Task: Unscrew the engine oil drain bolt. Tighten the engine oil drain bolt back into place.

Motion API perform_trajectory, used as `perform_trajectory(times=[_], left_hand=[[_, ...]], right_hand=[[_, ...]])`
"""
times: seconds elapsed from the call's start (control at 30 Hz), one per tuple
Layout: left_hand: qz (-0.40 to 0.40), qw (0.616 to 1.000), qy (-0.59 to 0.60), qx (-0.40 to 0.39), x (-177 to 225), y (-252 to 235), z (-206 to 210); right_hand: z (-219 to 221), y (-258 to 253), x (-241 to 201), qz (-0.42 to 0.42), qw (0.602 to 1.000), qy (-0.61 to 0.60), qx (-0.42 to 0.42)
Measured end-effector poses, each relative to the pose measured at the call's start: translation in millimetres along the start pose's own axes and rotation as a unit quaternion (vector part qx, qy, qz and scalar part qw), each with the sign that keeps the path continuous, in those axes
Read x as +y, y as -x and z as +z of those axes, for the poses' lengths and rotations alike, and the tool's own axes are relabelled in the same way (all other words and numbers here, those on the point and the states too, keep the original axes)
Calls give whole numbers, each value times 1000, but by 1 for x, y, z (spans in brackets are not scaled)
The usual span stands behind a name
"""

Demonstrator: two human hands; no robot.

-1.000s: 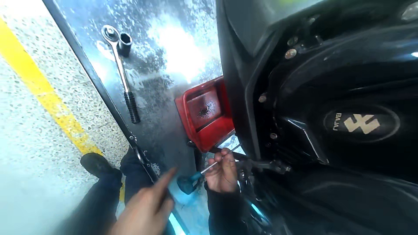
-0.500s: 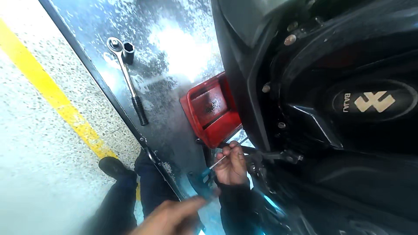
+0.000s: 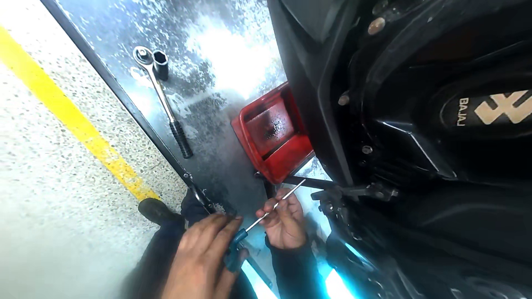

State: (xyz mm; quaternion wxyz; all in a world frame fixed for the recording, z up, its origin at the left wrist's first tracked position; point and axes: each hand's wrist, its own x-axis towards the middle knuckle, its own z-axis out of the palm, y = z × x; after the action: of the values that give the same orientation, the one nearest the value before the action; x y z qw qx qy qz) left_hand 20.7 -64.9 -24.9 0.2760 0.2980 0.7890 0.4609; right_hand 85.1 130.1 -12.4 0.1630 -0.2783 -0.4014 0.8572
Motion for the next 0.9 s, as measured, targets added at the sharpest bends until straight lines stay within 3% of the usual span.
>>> perform_trajectory(times=[0.13,0.3,0.7,0.9], left_hand=[[27,999,35,22,21,-21,9],[39,998,12,39,32,-41,16],[30,999,11,31,25,-39,13],[-17,998,59,26,-2,-18,-3]], right_hand=[[-1,-9,-12,-43,998,27,42],[-8,-23,-26,-70,997,-15,21],[-20,-28,-23,-83,996,-29,17],[-14,-36,-21,-148,978,-138,57]])
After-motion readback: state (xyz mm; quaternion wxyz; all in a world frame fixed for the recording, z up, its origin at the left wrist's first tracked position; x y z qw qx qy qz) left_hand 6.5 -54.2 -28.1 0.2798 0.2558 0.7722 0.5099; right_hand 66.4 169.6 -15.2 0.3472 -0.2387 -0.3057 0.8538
